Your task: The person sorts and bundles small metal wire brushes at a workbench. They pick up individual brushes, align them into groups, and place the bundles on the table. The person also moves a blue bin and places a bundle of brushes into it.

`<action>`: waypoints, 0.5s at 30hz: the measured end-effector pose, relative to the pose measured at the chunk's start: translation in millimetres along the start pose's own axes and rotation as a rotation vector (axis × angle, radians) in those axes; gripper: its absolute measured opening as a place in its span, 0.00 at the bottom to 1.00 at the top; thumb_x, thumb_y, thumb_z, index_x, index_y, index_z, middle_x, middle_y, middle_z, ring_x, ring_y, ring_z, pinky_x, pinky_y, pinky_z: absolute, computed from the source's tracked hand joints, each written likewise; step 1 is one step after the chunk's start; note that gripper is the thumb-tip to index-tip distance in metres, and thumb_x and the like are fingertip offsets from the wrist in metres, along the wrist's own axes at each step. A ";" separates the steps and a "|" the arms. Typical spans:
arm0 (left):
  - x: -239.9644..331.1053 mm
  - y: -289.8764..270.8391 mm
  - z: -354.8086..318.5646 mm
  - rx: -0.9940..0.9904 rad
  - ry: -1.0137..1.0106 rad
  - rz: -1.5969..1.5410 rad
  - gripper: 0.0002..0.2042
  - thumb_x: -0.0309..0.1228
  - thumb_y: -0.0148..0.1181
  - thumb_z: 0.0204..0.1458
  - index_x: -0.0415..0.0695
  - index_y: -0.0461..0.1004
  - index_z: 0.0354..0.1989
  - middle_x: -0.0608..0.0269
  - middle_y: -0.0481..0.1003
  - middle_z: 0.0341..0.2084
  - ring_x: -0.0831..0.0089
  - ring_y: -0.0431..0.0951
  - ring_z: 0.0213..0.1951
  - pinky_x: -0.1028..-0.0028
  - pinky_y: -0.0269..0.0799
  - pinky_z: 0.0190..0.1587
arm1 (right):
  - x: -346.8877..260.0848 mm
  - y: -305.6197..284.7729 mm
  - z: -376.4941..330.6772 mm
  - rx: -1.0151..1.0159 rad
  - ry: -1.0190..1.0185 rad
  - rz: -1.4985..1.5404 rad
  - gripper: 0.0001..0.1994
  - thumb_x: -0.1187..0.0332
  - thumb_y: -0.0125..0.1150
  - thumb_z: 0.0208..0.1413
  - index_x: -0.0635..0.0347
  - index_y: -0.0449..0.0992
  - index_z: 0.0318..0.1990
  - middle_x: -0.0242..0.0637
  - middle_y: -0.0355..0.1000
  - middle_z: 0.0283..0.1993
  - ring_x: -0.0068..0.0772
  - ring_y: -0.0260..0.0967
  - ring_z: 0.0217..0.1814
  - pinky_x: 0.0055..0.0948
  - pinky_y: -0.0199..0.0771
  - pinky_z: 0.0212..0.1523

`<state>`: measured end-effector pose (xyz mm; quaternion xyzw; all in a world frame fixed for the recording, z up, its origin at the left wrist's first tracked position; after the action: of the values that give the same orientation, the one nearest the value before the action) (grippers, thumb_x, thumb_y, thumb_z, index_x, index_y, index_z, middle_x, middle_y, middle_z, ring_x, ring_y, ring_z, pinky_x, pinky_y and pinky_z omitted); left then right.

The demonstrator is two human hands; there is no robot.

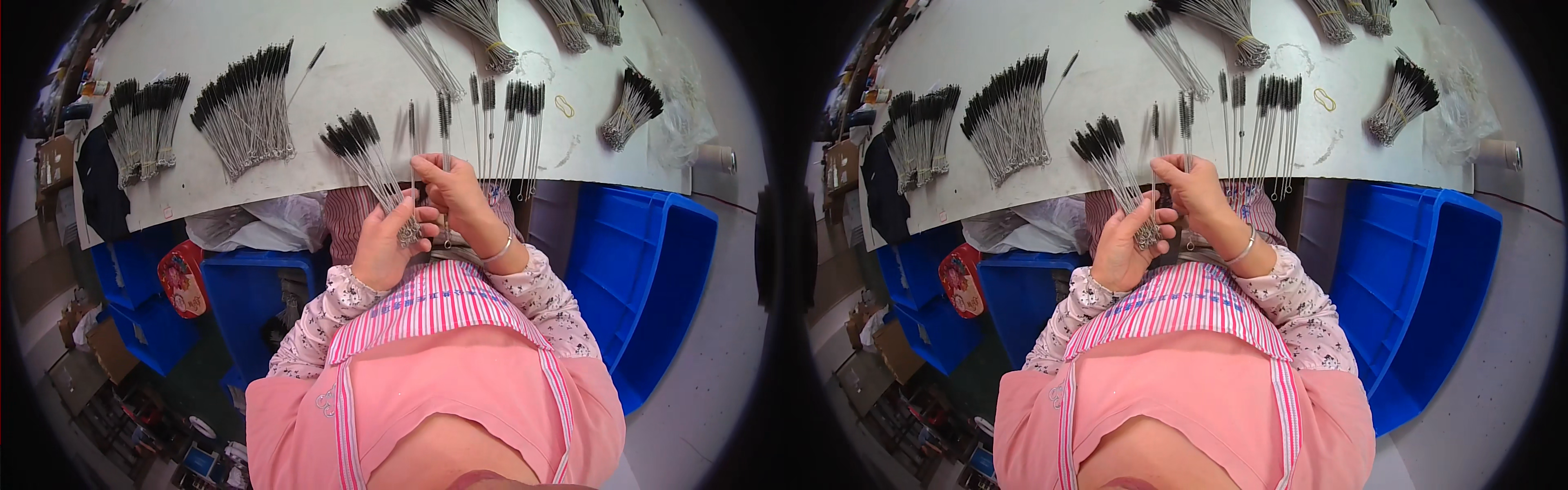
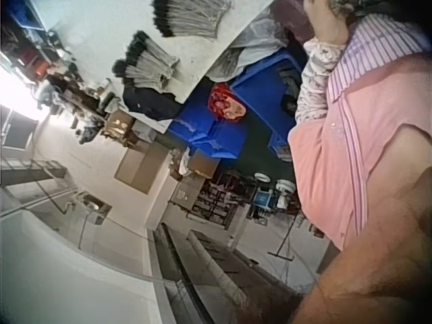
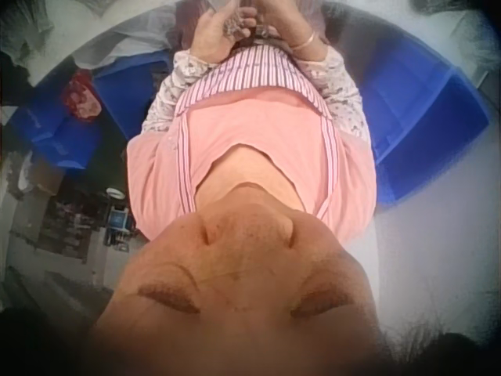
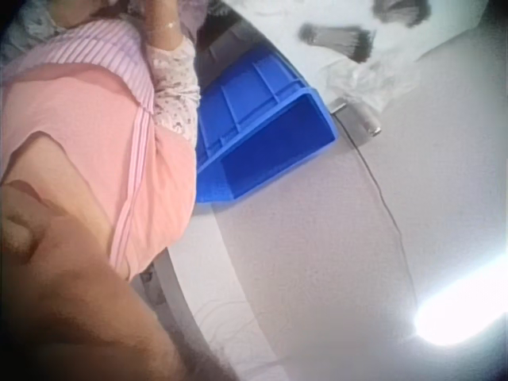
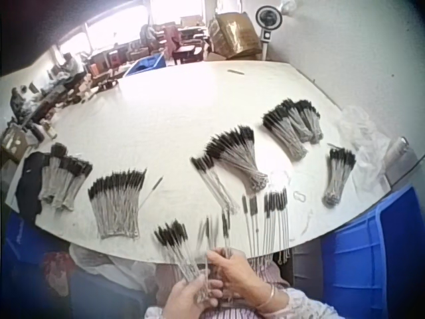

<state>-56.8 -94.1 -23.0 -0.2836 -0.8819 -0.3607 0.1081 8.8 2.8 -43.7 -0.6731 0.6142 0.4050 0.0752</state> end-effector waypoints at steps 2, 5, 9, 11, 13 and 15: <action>1.3 -2.8 -1.5 -0.010 -0.005 -0.031 0.13 0.37 0.48 0.57 0.46 0.62 0.48 0.58 0.74 0.34 0.72 0.76 0.30 0.75 0.72 0.27 | 4.3 3.7 7.2 -0.019 0.001 -0.015 0.11 0.65 0.62 0.50 0.62 0.68 0.34 0.21 0.58 0.16 0.10 0.43 0.10 0.16 0.40 0.10; 1.7 -8.4 -2.7 0.023 0.008 -0.029 0.13 0.38 0.48 0.58 0.47 0.62 0.48 0.57 0.74 0.34 0.71 0.76 0.30 0.74 0.73 0.28 | 2.1 7.6 8.7 -0.016 0.014 -0.062 0.11 0.65 0.63 0.50 0.62 0.68 0.33 0.23 0.60 0.16 0.10 0.44 0.10 0.15 0.41 0.10; 0.3 -13.0 -3.5 0.104 0.016 0.003 0.12 0.36 0.49 0.57 0.49 0.63 0.47 0.60 0.73 0.33 0.72 0.75 0.31 0.72 0.73 0.30 | 3.4 16.9 9.8 0.009 0.024 0.015 0.11 0.65 0.64 0.49 0.61 0.68 0.31 0.24 0.61 0.16 0.10 0.45 0.09 0.15 0.41 0.10; -0.8 -16.2 -2.4 0.110 0.017 0.026 0.11 0.35 0.51 0.56 0.49 0.63 0.46 0.62 0.73 0.33 0.73 0.75 0.31 0.71 0.73 0.30 | -3.2 17.9 8.1 0.010 0.011 -0.030 0.11 0.65 0.64 0.48 0.61 0.69 0.30 0.24 0.61 0.16 0.10 0.45 0.09 0.15 0.40 0.09; -2.7 -20.0 -1.4 0.101 0.006 0.038 0.11 0.33 0.53 0.55 0.49 0.64 0.45 0.64 0.72 0.32 0.74 0.74 0.31 0.72 0.73 0.31 | -1.5 13.1 12.8 0.031 -0.025 -0.065 0.12 0.65 0.64 0.48 0.61 0.69 0.30 0.23 0.61 0.16 0.10 0.45 0.09 0.15 0.39 0.09; -0.6 -19.3 -2.3 0.105 0.015 0.055 0.11 0.32 0.55 0.54 0.49 0.64 0.44 0.65 0.72 0.31 0.75 0.74 0.30 0.73 0.72 0.30 | -0.6 13.0 14.4 0.037 -0.042 -0.087 0.12 0.64 0.65 0.48 0.61 0.69 0.30 0.23 0.61 0.16 0.10 0.44 0.09 0.15 0.39 0.09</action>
<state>-67.5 -107.1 -32.7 -0.2988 -0.8907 -0.3130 0.1393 -9.2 8.9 -47.6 -0.6891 0.5898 0.4042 0.1181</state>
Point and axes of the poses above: each hand's wrist, its own z-axis towards the middle knuckle, its own y-axis out of the palm, x = y × z, the point moved 8 cm from there along z, towards the middle knuckle
